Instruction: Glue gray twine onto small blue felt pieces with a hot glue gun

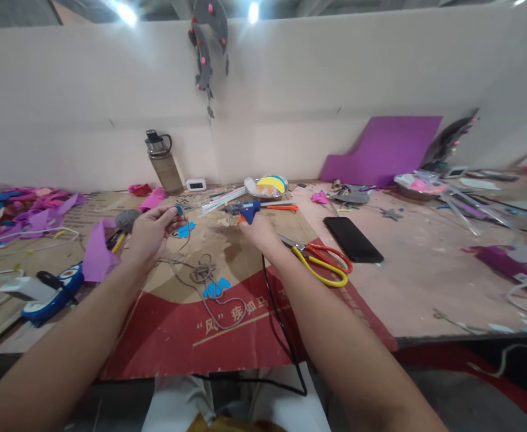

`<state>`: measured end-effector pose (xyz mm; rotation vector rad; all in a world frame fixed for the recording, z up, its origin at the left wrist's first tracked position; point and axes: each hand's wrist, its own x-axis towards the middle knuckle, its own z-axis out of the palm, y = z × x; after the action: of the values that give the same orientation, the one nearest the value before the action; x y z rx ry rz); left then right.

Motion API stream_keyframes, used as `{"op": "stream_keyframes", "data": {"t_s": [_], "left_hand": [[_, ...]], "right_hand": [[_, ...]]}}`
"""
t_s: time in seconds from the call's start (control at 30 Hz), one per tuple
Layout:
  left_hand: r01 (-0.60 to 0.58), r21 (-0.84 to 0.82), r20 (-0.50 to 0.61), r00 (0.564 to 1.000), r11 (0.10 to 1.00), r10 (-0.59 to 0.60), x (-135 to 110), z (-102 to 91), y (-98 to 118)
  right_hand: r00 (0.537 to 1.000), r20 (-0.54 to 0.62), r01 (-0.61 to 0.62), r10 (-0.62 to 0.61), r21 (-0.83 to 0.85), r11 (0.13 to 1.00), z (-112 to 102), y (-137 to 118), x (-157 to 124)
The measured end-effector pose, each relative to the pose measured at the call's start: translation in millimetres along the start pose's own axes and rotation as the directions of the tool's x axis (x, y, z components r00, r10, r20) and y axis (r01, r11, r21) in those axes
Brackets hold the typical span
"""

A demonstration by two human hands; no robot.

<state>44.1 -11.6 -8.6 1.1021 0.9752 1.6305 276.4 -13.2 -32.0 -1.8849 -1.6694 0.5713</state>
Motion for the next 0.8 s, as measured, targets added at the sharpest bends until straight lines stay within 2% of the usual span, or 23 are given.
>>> {"op": "stream_keyframes", "data": {"t_s": [0.07, 0.1, 0.17, 0.23, 0.3, 0.37, 0.5, 0.6, 0.7, 0.73, 0.8], "left_hand": [[-0.003, -0.017, 0.005, 1.0, 1.0, 0.003, -1.0, -0.3, 2.2], [-0.006, -0.02, 0.007, 1.0, 1.0, 0.006, -1.4, -0.6, 3.3], [-0.006, -0.001, 0.008, 1.0, 1.0, 0.006, -2.0, -1.7, 4.9], [-0.004, 0.041, 0.0, 1.0, 0.999, 0.004, -1.9, -3.1, 5.4], [-0.01, 0.073, -0.011, 1.0, 0.997, 0.01, -1.2, -4.7, 4.9], [-0.018, 0.071, -0.031, 0.999, 0.997, 0.02, -0.2, -6.1, 4.0], [-0.028, 0.043, -0.06, 0.998, 0.999, 0.031, 1.2, -7.9, 3.2], [-0.034, 0.041, -0.052, 0.998, 0.999, 0.036, 1.4, -8.5, 3.6], [-0.026, 0.005, -0.04, 0.999, 1.0, 0.026, 1.5, -8.6, 3.2], [-0.021, -0.01, -0.034, 0.999, 1.0, 0.021, 1.5, -8.4, 2.7], [-0.014, -0.022, -0.023, 1.0, 1.0, 0.013, 0.8, -7.4, 0.8]], "right_hand": [[0.993, -0.098, 0.089, -0.068, 0.226, 0.97, -0.2, -9.4, -8.2], [0.982, -0.152, 0.164, -0.115, 0.37, 0.914, 0.7, -14.8, -13.7], [0.955, -0.215, 0.293, -0.203, 0.602, 0.742, 3.3, -25.7, -26.1], [0.935, -0.219, 0.347, -0.28, 0.729, 0.59, 6.4, -34.9, -37.7], [0.912, -0.212, 0.375, -0.352, 0.78, 0.501, 9.2, -40.7, -46.3], [0.884, -0.22, 0.418, -0.413, 0.767, 0.486, 11.2, -42.5, -51.3], [0.823, -0.267, 0.544, -0.501, 0.622, 0.563, 12.9, -38.6, -53.8], [0.791, -0.269, 0.592, -0.549, 0.564, 0.576, 12.1, -36.2, -54.7], [0.816, -0.284, 0.556, -0.504, 0.627, 0.545, 11.3, -38.5, -57.5], [0.841, -0.283, 0.513, -0.462, 0.691, 0.509, 12.1, -40.3, -58.4], [0.901, -0.243, 0.38, -0.36, 0.843, 0.381, 16.6, -44.8, -59.5]]}}
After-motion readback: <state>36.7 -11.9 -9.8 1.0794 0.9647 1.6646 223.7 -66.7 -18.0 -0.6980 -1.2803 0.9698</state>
